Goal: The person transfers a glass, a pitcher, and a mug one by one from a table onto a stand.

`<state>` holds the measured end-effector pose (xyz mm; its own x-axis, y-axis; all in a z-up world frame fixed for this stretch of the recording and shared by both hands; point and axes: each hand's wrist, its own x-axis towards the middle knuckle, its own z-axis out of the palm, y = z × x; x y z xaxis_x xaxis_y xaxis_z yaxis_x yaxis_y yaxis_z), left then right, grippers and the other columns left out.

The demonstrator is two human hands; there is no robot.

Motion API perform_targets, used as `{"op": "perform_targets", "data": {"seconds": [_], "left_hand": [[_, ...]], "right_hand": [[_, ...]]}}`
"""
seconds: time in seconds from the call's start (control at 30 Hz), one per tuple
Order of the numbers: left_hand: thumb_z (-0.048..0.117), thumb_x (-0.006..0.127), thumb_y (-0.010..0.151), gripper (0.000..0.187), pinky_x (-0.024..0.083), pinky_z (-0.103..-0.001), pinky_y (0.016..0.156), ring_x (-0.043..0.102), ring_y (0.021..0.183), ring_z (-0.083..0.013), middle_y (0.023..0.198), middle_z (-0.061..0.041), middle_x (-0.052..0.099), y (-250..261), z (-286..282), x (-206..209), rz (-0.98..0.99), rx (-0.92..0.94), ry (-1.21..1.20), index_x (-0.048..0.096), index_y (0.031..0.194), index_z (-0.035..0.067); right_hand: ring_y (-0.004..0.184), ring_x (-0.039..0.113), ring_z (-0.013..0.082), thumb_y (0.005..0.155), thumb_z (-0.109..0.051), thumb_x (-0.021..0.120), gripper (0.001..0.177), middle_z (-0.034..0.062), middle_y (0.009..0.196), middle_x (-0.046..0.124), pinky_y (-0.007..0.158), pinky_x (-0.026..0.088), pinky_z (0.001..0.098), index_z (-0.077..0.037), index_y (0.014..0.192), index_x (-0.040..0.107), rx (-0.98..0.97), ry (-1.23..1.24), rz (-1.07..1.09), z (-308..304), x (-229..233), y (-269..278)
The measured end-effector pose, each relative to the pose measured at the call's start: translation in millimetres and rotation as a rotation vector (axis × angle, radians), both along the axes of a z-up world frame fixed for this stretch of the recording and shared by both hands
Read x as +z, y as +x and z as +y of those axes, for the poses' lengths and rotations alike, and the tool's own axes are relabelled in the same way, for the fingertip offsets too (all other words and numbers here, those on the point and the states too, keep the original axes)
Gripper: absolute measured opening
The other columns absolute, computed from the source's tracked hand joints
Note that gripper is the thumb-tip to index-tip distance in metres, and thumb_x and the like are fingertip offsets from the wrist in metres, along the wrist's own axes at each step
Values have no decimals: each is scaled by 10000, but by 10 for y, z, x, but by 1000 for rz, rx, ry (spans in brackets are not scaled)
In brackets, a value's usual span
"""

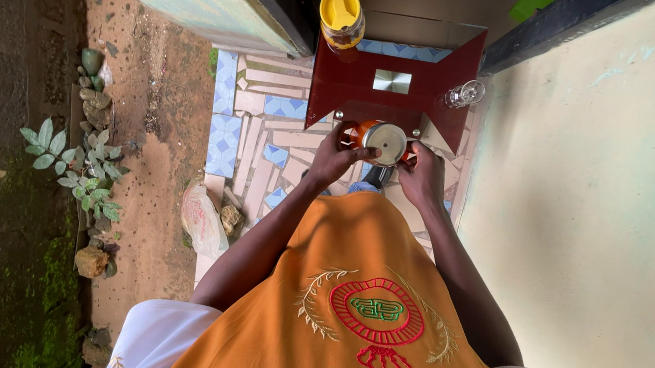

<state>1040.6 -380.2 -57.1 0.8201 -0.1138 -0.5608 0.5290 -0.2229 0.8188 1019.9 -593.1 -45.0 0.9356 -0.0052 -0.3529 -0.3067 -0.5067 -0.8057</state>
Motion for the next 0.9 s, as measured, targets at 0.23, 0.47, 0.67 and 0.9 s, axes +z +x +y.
{"op": "perform_targets", "data": {"seconds": [0.23,0.47,0.67,0.9], "left_hand": [[438,906,643,1038,582,-398,924,712,1076,-320,1211,-257,675,37,141,-23,37,99,33,461,1463,-17],[405,858,698,965,606,-396,852,721,1086,-316,1265,-241,662,107,494,-225,94,135,-23,455,1471,-6],[310,778,856,729,602,-407,911,682,1201,-309,1383,-194,622,163,836,-511,80,192,-186,511,1436,-41],[284,735,906,654,604,-390,913,670,1223,-293,1413,-217,615,205,1134,-822,135,198,-137,512,1436,-28]], "right_hand": [[630,687,250,878,-47,707,130,176,771,705,619,518,419,9,989,669,125,-82,86,142,-42,225],[660,678,340,861,-39,735,119,219,768,679,621,505,455,31,924,661,224,-166,3,452,-70,378],[781,707,390,850,-25,743,137,232,850,701,678,526,481,42,883,628,239,-162,-32,779,-351,395],[866,692,438,880,-33,727,165,261,924,697,750,528,529,42,929,588,290,-230,35,1118,-929,641]]}}
